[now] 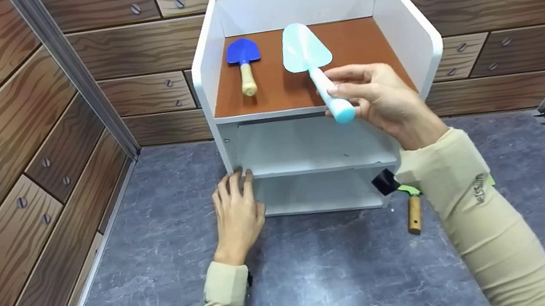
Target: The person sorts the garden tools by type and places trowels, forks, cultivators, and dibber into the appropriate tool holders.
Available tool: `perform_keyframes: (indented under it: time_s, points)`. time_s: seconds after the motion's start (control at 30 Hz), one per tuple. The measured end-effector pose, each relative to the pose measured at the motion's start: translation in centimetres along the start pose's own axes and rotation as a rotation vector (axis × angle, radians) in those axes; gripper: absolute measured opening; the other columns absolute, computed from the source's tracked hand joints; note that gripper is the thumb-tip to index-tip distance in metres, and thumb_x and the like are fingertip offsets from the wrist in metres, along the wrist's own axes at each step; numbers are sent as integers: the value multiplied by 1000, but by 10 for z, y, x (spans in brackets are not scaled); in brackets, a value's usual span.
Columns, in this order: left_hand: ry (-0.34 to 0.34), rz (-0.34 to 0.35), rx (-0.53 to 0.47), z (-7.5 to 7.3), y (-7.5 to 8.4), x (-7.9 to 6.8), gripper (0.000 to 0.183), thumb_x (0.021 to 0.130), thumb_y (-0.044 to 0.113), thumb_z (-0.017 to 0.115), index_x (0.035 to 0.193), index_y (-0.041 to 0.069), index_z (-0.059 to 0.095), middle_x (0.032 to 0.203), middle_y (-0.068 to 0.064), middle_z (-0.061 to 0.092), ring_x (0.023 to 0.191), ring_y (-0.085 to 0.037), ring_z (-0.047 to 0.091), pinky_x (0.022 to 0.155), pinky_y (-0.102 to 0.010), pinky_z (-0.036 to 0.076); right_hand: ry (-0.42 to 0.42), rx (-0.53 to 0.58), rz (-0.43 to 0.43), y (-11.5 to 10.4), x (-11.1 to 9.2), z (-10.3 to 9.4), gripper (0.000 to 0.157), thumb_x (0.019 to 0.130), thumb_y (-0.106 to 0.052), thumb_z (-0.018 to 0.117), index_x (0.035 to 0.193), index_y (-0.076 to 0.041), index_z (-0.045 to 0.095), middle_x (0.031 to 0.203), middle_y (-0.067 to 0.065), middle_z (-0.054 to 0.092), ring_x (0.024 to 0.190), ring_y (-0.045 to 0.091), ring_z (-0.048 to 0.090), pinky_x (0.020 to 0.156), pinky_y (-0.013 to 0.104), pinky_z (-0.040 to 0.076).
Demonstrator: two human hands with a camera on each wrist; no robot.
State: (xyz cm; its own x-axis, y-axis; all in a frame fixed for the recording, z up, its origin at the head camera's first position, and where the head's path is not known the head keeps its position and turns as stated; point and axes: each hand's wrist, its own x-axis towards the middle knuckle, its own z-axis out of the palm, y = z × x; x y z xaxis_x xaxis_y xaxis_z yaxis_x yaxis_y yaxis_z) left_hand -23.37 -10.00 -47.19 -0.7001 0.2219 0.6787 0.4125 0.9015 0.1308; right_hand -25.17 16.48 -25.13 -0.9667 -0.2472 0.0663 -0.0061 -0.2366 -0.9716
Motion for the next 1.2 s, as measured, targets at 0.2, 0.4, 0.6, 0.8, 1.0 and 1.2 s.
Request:
perform_keyframes:
  time_s: [0.2,0.4,0.6,0.8,1.0,1.2]
  points:
    - [12,5,-1,1,0,0,58,77,6,72,133,-5,59,131,-24,56,119,-44,49,89,-53,44,5,18,27,-2,7,2,39,94,5,62,131,13,53,122,21,51,84,25,68,73,31,60]
    - [12,1,-10,0,0,0,58,78,6,72,133,-5,59,131,-24,55,119,-44,49,90,-53,43,18,-2,64,-3,13,6,41,94,0,65,131,13,53,119,20,53,80,19,67,68,26,59]
    - [0,-1,-5,-1,0,0,58,79,7,73,133,-5,59,132,-24,55,120,-44,48,91,-53,43,52,23,105,-3,23,11,41,94,0,66,131,13,53,122,20,49,77,17,66,66,24,58]
    - [0,-6,-6,0,0,-1,57,78,5,73,133,-5,59,132,-23,54,120,-44,49,91,-54,44,80,-1,158,-4,34,18,42,92,-2,70,129,13,56,122,20,51,73,17,67,67,25,59]
    - [9,-3,-8,0,1,-1,55,79,3,69,133,-5,59,133,-23,54,120,-44,49,90,-55,45,79,-41,193,-6,46,25,35,91,-6,73,119,11,61,115,16,54,70,16,67,70,25,59]
    - [4,-2,-6,-1,1,0,58,78,5,72,133,-5,59,133,-23,54,120,-43,49,91,-54,44,98,-35,186,-5,58,27,26,92,-6,72,113,9,64,107,15,55,63,16,64,68,27,60]
